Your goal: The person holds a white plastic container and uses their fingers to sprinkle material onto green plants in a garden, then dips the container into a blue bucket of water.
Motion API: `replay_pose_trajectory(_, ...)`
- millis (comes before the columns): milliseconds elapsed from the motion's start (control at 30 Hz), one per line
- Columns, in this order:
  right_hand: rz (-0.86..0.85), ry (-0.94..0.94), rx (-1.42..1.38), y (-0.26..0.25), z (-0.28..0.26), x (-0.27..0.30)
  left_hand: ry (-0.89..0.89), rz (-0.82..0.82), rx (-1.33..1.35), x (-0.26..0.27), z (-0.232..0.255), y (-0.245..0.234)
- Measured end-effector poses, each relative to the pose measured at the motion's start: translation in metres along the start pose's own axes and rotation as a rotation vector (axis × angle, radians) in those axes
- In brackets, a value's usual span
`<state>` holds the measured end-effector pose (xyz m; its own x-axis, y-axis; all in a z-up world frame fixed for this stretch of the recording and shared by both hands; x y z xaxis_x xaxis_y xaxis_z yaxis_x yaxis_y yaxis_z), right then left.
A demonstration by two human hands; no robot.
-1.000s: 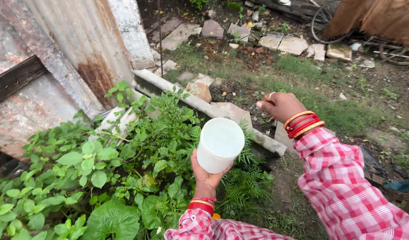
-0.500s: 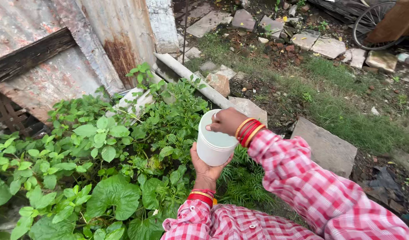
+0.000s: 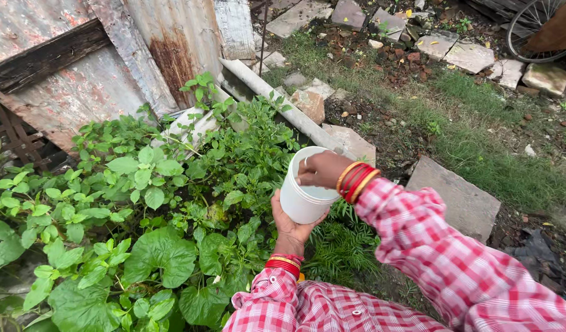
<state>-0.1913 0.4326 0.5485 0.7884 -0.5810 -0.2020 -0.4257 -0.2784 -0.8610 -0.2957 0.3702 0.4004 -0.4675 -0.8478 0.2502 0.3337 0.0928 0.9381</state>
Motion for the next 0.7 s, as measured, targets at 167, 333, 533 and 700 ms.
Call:
replay_pose_trajectory(167,-0.047,0.401,-0.225,0.007,0.014,0.003,-0.013,0.057,-0.003,0.008,0.002,0.000)
replay_pose_trajectory(333,0.295,0.153,0.312,-0.086,-0.008,0.033,0.059,0.063,-0.043,0.023,0.027,-0.008)
replay_pose_trajectory(533,0.146,0.299,0.169,-0.063,-0.032,0.014,0.097,0.121,-0.013,0.035,0.056,-0.023)
replay_pose_trajectory(700,-0.071,0.182,-0.111,0.028,-0.038,-0.040,0.096,-0.028,-0.022,0.038,0.058,-0.031)
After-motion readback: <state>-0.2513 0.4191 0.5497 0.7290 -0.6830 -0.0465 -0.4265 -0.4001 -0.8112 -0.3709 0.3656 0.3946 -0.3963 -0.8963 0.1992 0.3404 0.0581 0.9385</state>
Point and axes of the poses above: each hand's wrist, its own x-axis away from the middle knuckle, its own y-axis out of the palm, z = x × y, the point moved 4 cm from there along -x, towards the middle knuckle, and after that the axes turned 13 degrees about -y, right-handed, at the moved point
